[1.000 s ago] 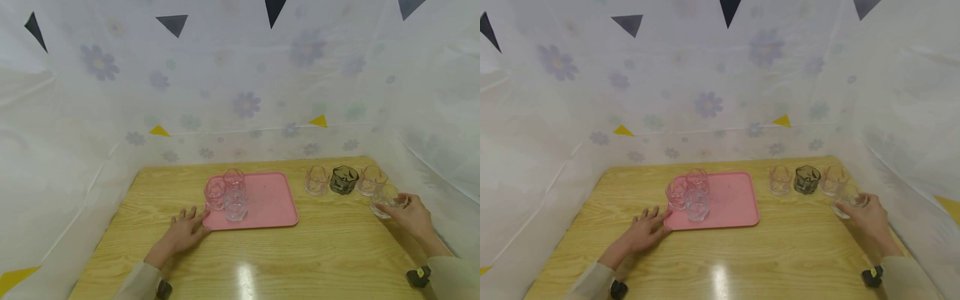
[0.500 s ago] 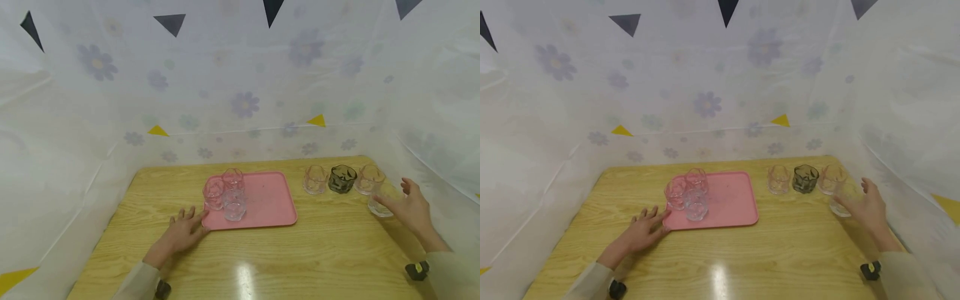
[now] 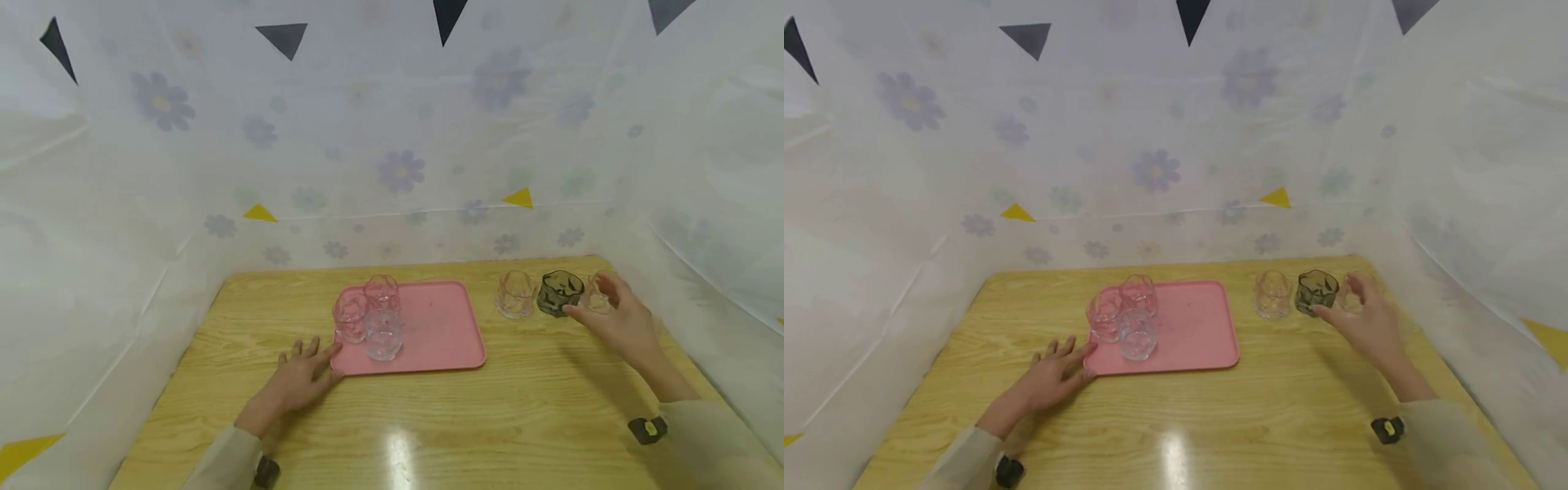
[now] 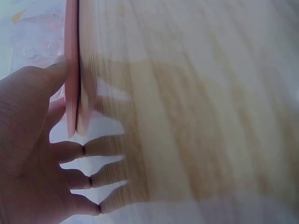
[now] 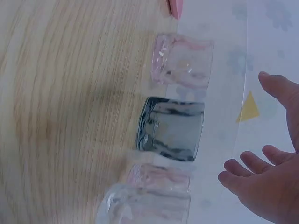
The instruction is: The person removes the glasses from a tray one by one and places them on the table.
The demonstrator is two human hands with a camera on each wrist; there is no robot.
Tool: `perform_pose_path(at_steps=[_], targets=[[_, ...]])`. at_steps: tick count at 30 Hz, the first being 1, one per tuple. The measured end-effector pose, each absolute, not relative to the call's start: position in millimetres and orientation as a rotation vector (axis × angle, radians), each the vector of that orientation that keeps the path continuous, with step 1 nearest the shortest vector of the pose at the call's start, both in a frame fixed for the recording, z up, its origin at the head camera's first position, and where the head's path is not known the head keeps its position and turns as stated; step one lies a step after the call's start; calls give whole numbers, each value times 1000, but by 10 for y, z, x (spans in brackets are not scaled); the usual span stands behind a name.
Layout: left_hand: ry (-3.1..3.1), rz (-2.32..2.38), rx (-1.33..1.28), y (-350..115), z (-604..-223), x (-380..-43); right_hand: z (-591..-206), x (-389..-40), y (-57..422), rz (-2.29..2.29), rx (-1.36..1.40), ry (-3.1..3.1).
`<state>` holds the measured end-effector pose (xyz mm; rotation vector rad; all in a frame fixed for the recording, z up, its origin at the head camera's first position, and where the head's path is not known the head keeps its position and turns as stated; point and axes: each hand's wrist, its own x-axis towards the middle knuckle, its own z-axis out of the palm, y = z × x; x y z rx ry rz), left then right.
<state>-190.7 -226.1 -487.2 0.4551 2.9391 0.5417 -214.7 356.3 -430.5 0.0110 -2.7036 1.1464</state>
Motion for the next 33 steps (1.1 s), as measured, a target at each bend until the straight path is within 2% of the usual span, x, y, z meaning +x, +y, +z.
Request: perform_pose_path(at_steps=[20, 33], targets=[[2942, 542, 450, -2236, -4853, -1890, -4570, -2407, 2106, 1345, 599, -2675], [2943, 545, 445, -2237, -4842, -1887, -4703, -2416, 1419, 1301, 800, -2700]])
